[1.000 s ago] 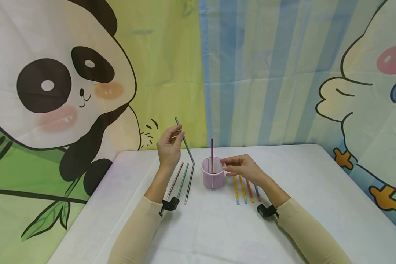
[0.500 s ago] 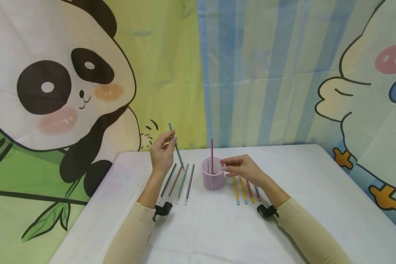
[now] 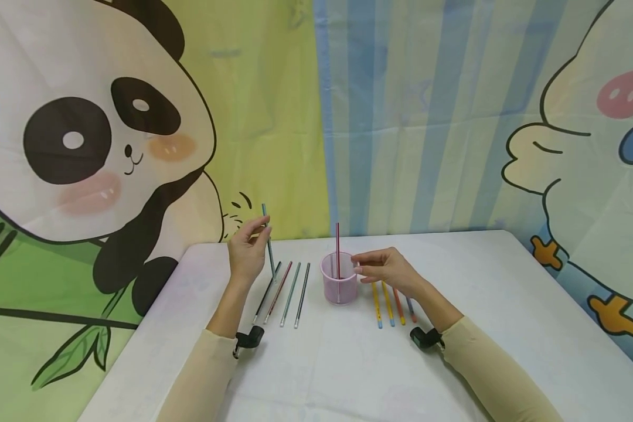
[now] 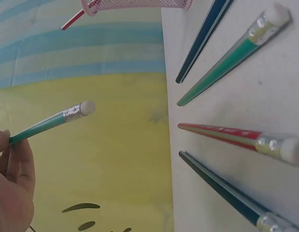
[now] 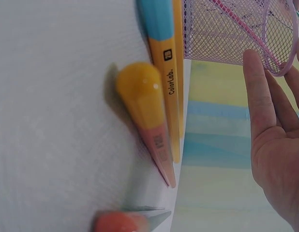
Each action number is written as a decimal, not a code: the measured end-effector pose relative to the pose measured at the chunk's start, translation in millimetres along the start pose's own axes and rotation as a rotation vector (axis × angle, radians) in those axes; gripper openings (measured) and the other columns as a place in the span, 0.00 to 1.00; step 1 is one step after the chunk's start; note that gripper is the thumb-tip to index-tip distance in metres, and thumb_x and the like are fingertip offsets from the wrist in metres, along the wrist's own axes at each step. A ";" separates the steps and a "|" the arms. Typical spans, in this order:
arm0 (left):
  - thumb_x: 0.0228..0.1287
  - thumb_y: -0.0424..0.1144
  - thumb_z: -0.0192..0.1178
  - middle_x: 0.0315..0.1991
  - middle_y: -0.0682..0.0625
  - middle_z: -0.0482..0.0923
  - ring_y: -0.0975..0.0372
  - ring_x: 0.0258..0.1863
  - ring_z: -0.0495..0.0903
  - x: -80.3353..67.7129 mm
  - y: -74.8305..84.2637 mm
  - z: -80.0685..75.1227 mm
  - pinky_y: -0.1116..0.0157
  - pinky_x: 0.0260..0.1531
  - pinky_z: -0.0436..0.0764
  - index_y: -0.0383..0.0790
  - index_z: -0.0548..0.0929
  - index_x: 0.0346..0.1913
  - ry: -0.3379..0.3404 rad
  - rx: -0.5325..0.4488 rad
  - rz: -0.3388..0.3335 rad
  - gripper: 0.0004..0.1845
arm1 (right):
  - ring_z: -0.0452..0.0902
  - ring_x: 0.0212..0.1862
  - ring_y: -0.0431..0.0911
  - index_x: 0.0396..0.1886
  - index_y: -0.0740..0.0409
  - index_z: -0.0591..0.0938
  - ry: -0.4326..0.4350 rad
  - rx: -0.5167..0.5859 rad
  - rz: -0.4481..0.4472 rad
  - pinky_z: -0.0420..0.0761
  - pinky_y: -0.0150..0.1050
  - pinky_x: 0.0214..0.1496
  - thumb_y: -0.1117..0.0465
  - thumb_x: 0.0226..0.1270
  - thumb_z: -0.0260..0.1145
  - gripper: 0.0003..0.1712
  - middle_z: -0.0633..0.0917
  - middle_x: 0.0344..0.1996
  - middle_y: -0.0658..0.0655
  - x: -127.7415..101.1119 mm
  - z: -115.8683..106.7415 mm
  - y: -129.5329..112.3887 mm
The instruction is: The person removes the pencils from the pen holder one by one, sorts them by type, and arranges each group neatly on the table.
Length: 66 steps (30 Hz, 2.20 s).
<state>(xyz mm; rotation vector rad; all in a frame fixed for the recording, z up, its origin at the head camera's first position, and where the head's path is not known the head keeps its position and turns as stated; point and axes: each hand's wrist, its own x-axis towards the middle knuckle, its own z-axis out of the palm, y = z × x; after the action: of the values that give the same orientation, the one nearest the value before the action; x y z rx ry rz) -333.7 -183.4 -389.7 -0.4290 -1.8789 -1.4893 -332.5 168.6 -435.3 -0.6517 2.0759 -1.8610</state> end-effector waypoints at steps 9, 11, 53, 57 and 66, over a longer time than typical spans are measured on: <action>0.71 0.30 0.67 0.52 0.41 0.88 0.54 0.47 0.88 4.7 -17.1 -15.8 0.79 0.39 0.81 0.36 0.88 0.55 -0.049 0.115 -0.019 0.13 | 0.87 0.55 0.41 0.67 0.74 0.77 -0.006 0.004 -0.014 0.87 0.51 0.57 0.64 0.72 0.71 0.29 0.75 0.68 0.76 -1.2 -0.1 -1.7; 0.71 0.30 0.66 0.53 0.41 0.88 0.53 0.47 0.88 5.5 -19.7 -19.8 0.79 0.39 0.81 0.35 0.88 0.55 -0.056 0.123 -0.038 0.13 | 0.87 0.55 0.41 0.67 0.74 0.77 -0.005 0.005 -0.013 0.87 0.51 0.56 0.64 0.72 0.70 0.28 0.75 0.68 0.76 -1.1 -0.4 -2.2; 0.72 0.29 0.63 0.50 0.37 0.88 0.50 0.45 0.85 -7.3 -53.8 -41.8 0.65 0.36 0.81 0.32 0.88 0.54 -0.453 0.453 -0.350 0.12 | 0.88 0.53 0.41 0.67 0.75 0.76 -0.004 -0.002 0.001 0.87 0.49 0.55 0.65 0.72 0.71 0.29 0.75 0.68 0.76 -0.2 0.7 -1.8; 0.71 0.29 0.64 0.51 0.37 0.88 0.49 0.46 0.85 -8.4 -55.6 -42.0 0.63 0.38 0.82 0.33 0.88 0.53 -0.475 0.475 -0.375 0.11 | 0.87 0.55 0.42 0.67 0.75 0.76 -0.003 -0.008 0.000 0.87 0.49 0.55 0.64 0.71 0.71 0.30 0.75 0.68 0.76 0.4 0.5 -1.4; 0.72 0.31 0.64 0.50 0.39 0.87 0.49 0.48 0.86 -11.2 -62.4 -40.1 0.58 0.42 0.85 0.34 0.88 0.54 -0.534 0.518 -0.440 0.12 | 0.86 0.58 0.45 0.67 0.73 0.78 -0.005 -0.017 0.008 0.87 0.50 0.56 0.64 0.72 0.71 0.28 0.78 0.68 0.71 0.8 -0.4 -2.0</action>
<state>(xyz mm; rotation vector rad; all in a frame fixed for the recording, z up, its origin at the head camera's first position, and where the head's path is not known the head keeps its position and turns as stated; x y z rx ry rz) -352.9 -237.4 -438.1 -0.1761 -2.8272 -1.1305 -333.1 168.4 -433.2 -0.6502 2.0904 -1.8373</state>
